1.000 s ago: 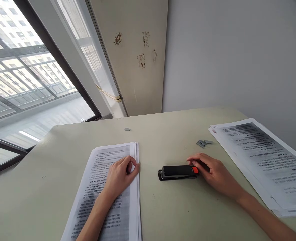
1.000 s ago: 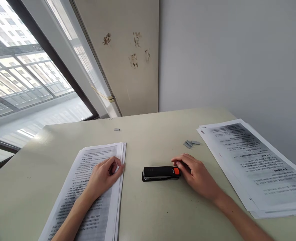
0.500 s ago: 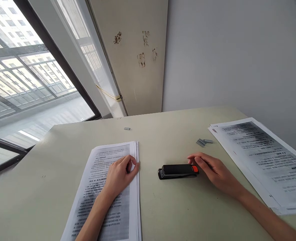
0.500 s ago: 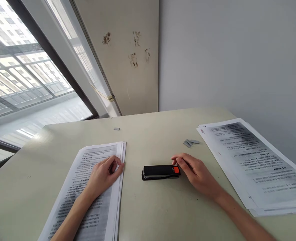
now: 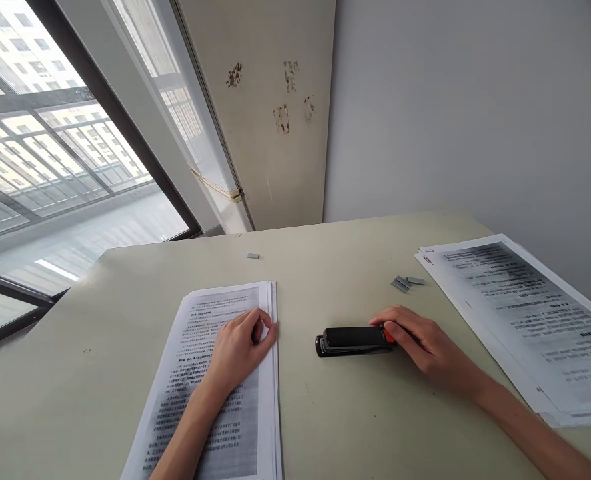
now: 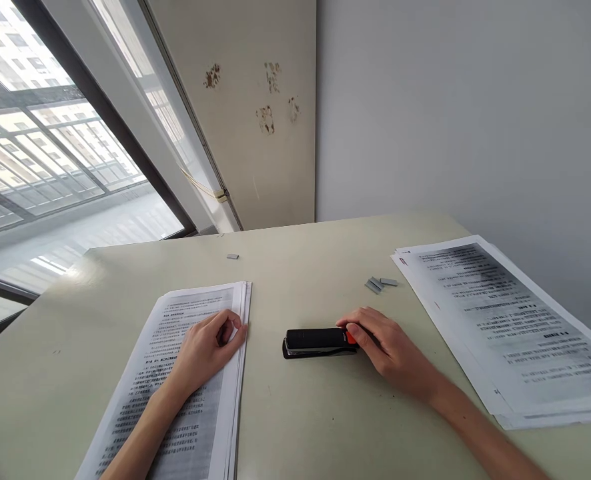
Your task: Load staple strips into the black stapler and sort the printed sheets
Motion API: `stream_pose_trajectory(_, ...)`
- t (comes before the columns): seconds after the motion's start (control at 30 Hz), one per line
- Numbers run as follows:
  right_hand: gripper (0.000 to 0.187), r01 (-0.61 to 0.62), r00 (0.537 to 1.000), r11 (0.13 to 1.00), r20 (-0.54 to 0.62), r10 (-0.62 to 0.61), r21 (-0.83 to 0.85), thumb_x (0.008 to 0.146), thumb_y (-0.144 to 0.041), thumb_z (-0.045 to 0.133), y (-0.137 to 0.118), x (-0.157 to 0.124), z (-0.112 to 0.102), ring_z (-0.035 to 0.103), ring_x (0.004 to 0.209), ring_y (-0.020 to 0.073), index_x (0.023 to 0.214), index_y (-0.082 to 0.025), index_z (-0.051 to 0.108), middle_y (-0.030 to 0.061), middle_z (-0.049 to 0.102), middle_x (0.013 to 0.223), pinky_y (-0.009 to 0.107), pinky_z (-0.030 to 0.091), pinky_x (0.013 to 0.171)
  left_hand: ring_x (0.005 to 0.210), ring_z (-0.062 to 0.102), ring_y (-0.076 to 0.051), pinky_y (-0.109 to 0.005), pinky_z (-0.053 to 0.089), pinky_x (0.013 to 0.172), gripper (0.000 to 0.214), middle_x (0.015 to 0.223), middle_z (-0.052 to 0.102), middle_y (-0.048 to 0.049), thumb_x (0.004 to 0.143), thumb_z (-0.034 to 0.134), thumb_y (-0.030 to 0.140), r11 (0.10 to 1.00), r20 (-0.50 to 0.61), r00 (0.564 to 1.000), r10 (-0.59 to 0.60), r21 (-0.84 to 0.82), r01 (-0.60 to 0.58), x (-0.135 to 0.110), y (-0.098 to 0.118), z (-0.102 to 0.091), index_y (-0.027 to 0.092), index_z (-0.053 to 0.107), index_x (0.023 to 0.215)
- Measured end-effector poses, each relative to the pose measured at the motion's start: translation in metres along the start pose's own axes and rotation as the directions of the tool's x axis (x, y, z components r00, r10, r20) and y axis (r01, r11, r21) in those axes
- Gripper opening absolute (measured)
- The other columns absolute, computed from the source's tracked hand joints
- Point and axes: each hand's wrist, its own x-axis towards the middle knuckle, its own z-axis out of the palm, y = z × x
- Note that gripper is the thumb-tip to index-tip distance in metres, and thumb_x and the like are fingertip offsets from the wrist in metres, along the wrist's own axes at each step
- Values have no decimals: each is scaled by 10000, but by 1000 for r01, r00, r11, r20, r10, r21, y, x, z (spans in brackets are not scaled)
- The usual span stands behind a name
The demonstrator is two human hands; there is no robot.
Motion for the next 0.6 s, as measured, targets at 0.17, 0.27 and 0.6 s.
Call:
stream_pose_trajectory(0.17,376,27,1000,1000,1,-27,-14,1140,-434,350,-1,0,1,657,910,226,1116,-279,692,53,711,1007,360,527,841,584,487,-129,-252,357,593,206,638,481,66,983,553,379,1000,-5,1000,-4,-1,4,0,2,-1,231,594,844)
stream_pose_trajectory(0.27,369,22,1000,1000,11,-22,-9,1143,-420,344,-2,1,1,644,909,224,1111,-278,683,49,699,1002,358,515,833,579,480,-127,-249,351,587,204,636,482,67,982,552,373,1000,-7,1000,0,-1,0,0,3,-2,231,591,840)
stream_pose_trajectory(0.6,382,3,1000,1000,1,-3,-12,1139,-452,348,-2,0,2,643,903,233,1112,-289,693,41,692,976,363,514,845,572,477,-126,-252,349,578,216,636,492,65,984,559,379,1000,-18,1000,12,6,-12,0,1,0,229,602,835)
